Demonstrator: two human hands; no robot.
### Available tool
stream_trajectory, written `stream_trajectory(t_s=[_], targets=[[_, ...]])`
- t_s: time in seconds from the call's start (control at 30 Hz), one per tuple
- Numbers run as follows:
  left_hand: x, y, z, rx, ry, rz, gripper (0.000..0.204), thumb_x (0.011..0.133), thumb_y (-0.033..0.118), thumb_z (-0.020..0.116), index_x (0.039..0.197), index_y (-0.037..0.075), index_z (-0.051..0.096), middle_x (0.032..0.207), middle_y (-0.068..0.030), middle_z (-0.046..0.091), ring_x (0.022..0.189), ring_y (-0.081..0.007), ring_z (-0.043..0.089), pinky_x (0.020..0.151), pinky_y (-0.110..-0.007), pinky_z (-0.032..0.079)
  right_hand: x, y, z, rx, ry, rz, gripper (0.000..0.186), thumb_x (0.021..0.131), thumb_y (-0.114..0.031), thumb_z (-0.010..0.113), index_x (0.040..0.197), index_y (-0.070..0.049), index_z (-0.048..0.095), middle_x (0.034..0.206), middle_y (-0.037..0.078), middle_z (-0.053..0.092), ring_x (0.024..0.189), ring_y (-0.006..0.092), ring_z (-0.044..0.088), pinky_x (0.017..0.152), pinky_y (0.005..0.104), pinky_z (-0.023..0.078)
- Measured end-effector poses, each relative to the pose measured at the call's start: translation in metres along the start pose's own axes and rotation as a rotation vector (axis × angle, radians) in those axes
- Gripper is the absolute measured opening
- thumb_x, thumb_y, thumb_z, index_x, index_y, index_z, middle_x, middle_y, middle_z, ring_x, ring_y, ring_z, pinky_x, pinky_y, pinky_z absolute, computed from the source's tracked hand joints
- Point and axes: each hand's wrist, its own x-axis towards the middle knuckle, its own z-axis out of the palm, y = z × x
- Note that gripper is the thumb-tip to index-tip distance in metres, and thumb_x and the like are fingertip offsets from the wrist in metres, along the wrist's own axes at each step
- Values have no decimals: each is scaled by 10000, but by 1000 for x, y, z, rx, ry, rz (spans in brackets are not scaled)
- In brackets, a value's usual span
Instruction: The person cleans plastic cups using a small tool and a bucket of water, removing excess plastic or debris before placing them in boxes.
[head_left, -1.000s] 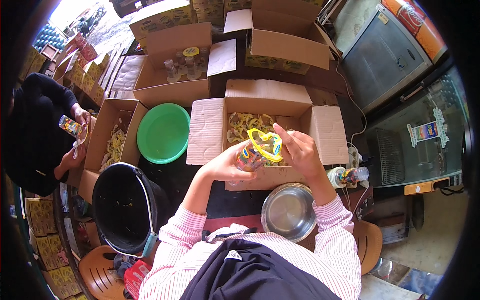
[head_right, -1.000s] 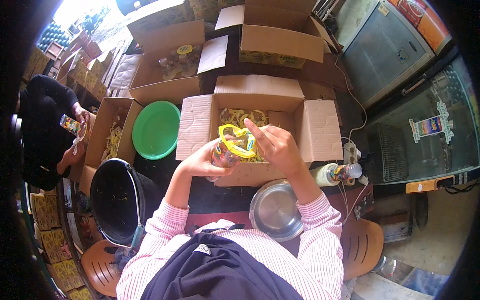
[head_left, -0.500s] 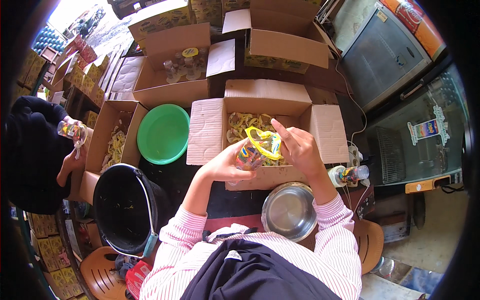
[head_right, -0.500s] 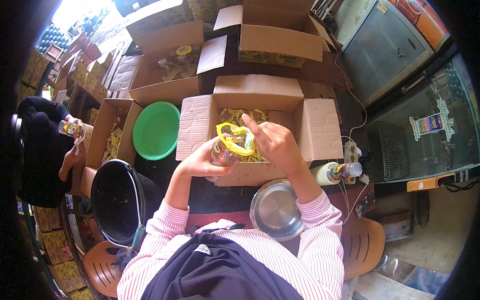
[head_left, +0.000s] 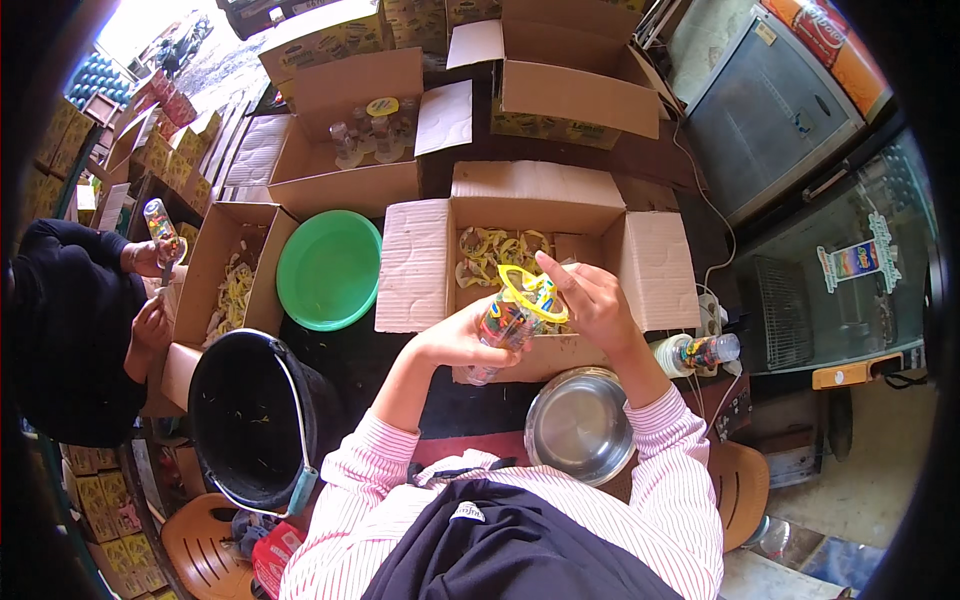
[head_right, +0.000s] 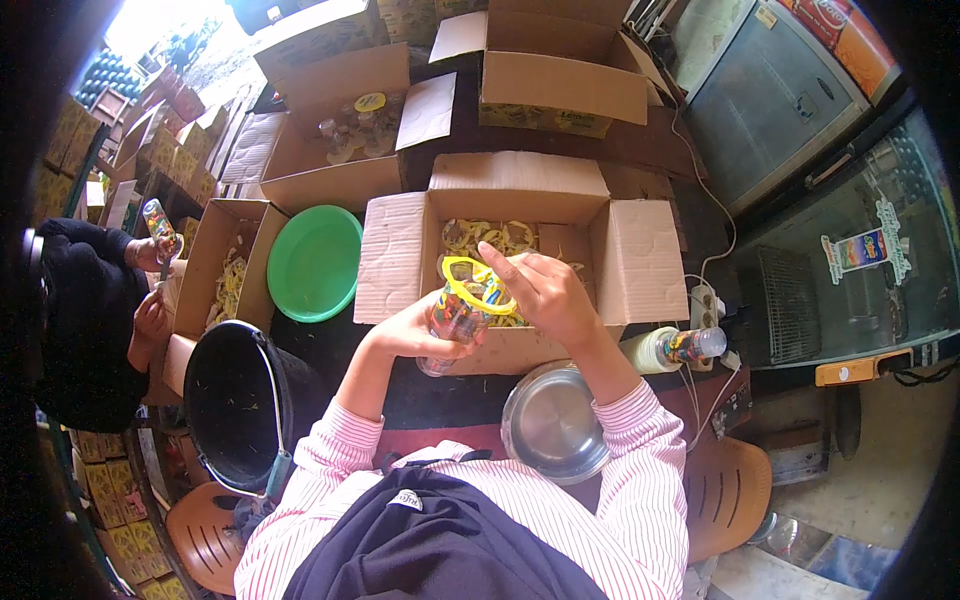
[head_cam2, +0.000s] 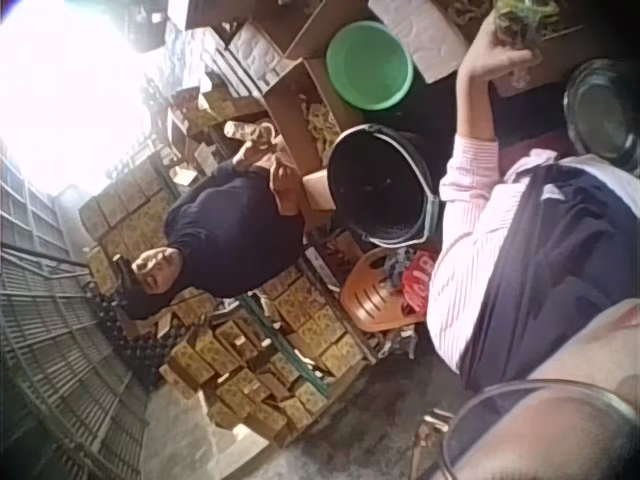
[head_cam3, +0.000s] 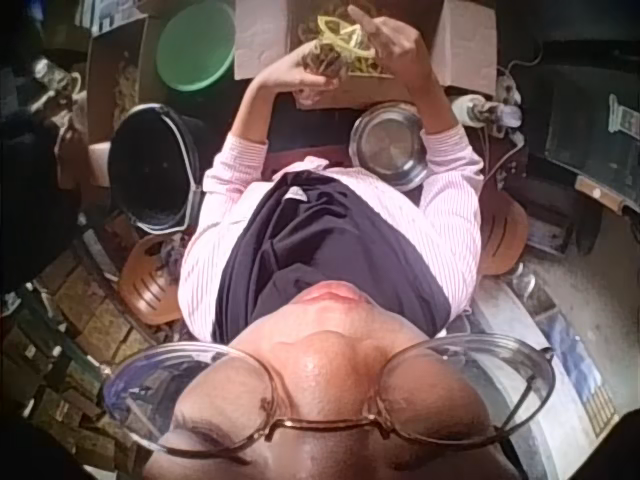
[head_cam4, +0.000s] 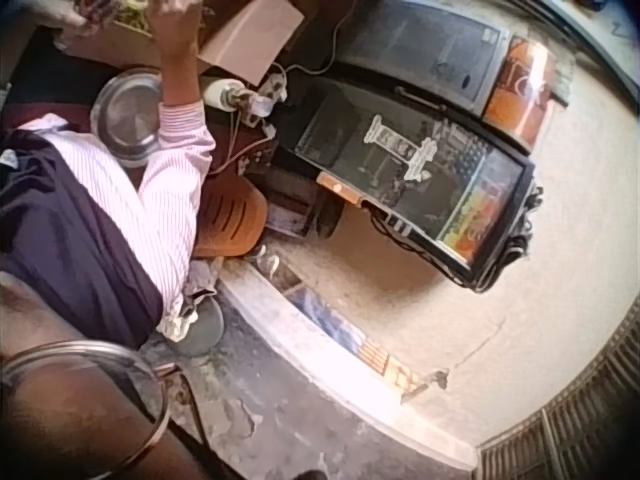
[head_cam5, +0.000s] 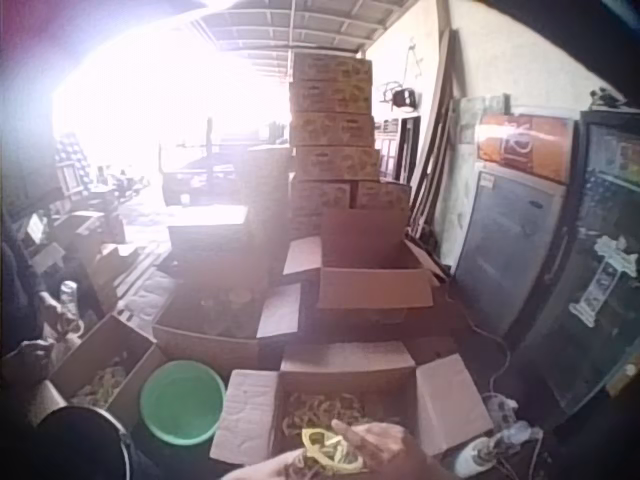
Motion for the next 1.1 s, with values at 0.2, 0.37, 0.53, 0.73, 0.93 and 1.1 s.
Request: stream_trajectory(t_s=[0.2, 0.37, 0.53, 0.73, 0.93, 1.1], targets=[[2, 0, -1, -157, -134, -24, 281, 695, 63, 656, 949, 47, 538, 837, -16, 579, 775, -80, 539, 700, -238, 454, -4, 0, 6, 33, 49, -25, 527, 669, -57, 637, 1182, -35, 517, 727, 86, 603, 678, 201, 607, 611, 310, 518], [3, -11, -4, -238, -203, -79, 410, 659, 77, 655, 1028, 11, 488, 802, -57, 557, 691, -114, 541, 603, -255, 453, -3, 0, 9, 89, 75, -65, 432, 644, -66, 638, 1072, -34, 590, 752, 72, 613, 724, 197, 617, 650, 314, 524], [5, -19, 0, -467, -261, -61, 539, 645, 86, 653, 1122, -20, 424, 789, -76, 549, 627, -140, 531, 559, -276, 449, -4, 0, 11, 93, 86, -67, 390, 638, -62, 637, 1026, -41, 601, 772, 66, 618, 735, 197, 619, 666, 310, 525], [4, -25, 8, -698, -311, -55, 599, 623, 108, 669, 1135, -39, 394, 757, -100, 528, 588, -154, 516, 514, -283, 426, -2, -3, 13, 121, 122, -59, 367, 634, -50, 633, 1000, -45, 606, 771, 62, 615, 751, 197, 622, 666, 309, 526], [5, -33, 17, -1007, -488, -2, 548, 623, 75, 638, 1093, -42, 383, 751, -99, 502, 598, -161, 502, 509, -282, 422, 0, -5, 13, 170, 127, -62, 350, 632, -46, 626, 982, -40, 609, 778, 68, 615, 755, 202, 623, 659, 308, 527], [16, -46, 29, -1292, -699, 87, 571, 631, 87, 650, 1100, -38, 349, 713, -84, 470, 563, -142, 463, 486, -277, 404, 4, -6, 14, 228, 128, -63, 354, 627, -34, 621, 982, -30, 609, 772, 78, 611, 749, 218, 621, 653, 319, 525]])
